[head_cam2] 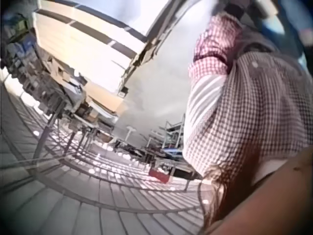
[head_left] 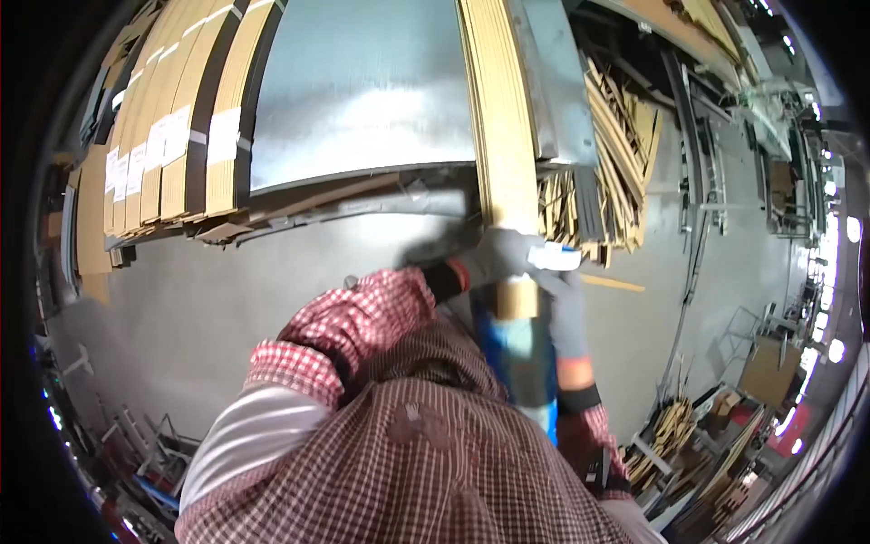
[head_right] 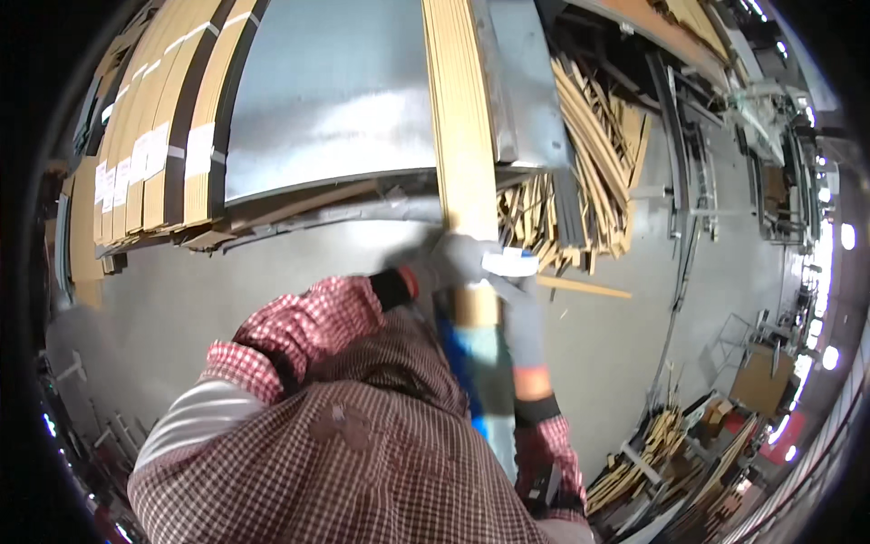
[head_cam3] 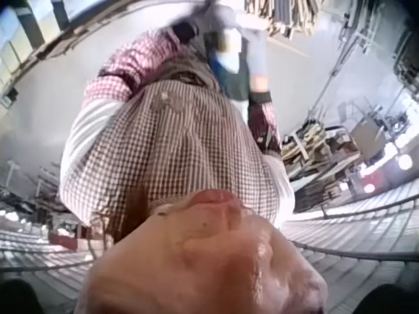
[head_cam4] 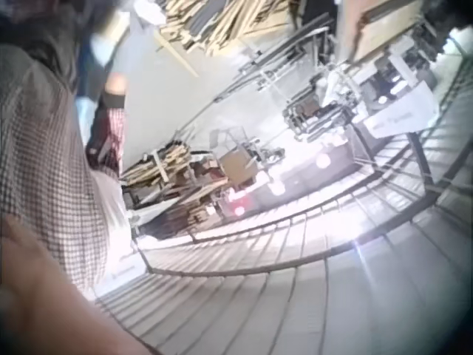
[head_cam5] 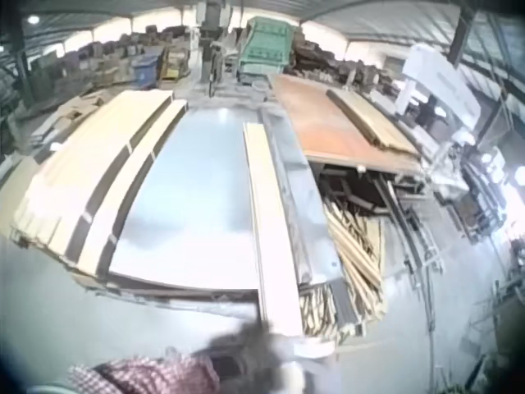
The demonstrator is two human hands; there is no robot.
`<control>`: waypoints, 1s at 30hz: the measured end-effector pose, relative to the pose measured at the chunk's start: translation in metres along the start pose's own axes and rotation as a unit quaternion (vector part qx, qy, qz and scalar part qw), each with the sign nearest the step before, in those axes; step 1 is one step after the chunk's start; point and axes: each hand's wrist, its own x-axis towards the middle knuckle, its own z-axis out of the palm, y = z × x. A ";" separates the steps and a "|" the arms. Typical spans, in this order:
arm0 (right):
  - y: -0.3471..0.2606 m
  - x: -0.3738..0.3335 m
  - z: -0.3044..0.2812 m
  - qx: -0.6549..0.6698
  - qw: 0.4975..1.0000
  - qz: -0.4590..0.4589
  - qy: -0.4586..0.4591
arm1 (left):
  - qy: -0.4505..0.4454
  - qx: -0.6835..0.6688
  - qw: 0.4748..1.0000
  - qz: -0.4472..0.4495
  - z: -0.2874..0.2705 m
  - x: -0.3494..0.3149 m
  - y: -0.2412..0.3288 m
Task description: Apply adhesive tape to secure labels and group long boards for packaging.
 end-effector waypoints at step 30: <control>-0.093 0.019 0.011 -0.503 0.742 -0.173 -0.408 | 0.014 -0.277 0.937 -0.211 -0.080 -0.078 0.076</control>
